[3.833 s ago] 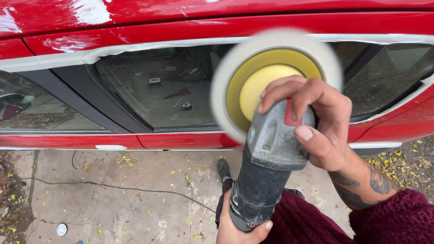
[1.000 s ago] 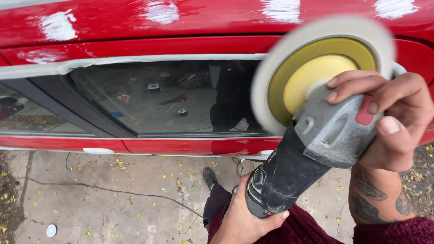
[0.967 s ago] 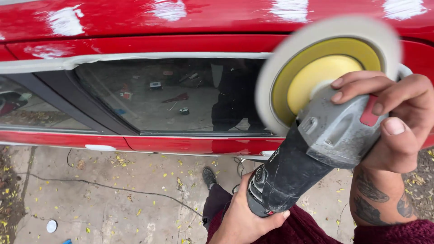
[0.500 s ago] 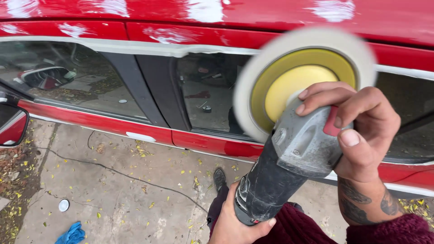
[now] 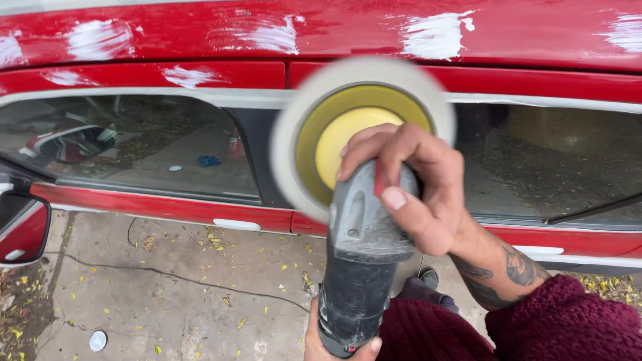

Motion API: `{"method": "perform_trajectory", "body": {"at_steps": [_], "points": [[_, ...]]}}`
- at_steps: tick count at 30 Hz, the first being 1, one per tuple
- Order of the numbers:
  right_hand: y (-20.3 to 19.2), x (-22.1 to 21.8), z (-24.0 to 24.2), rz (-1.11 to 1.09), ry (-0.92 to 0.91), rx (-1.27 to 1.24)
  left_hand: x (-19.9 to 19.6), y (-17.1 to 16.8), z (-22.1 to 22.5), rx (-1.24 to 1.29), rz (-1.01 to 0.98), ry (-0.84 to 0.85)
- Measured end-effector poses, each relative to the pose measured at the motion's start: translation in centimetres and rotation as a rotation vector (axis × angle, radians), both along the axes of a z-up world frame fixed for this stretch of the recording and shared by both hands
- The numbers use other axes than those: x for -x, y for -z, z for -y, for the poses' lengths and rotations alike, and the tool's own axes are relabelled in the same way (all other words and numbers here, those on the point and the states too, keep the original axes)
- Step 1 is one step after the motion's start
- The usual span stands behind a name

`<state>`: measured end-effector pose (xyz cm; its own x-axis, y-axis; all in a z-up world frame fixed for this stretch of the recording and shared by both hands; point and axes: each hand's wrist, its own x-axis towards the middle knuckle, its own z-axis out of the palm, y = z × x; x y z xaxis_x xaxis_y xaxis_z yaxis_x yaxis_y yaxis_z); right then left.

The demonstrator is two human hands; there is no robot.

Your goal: Polishing the exterior paint and side mirror of a red vehicle using a power buffer.

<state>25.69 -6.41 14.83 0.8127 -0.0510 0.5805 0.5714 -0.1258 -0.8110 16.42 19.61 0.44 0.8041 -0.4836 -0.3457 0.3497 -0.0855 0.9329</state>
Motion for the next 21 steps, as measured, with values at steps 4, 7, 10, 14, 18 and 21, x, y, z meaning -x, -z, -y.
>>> {"method": "perform_trajectory", "body": {"at_steps": [4, 7, 10, 14, 18, 21], "points": [[-0.3, -3.3, -2.8, 0.026, -0.066, 0.01, -0.8, 0.9, -1.7, -0.052, 0.058, -0.055], [-1.1, -5.2, -4.5, 0.019, -0.14, 0.013, -1.7, 0.8, -1.7, -0.036, 0.049, -0.018], [-1.6, -6.5, -5.5, -0.024, -0.193, -0.013, -1.8, 0.6, -1.4, -0.026, 0.034, -0.008], [-1.9, -6.3, -5.3, -0.053, -0.191, 0.029, -1.4, 0.3, -0.8, -0.011, 0.018, -0.009], [-1.2, -4.1, -2.8, -0.01, -0.177, 0.014, 0.4, 0.2, 1.0, 0.025, -0.002, -0.047], [-1.0, -1.2, 0.5, 0.036, -0.13, 0.043, 2.4, 0.2, 3.0, 0.059, -0.005, -0.108]]}}
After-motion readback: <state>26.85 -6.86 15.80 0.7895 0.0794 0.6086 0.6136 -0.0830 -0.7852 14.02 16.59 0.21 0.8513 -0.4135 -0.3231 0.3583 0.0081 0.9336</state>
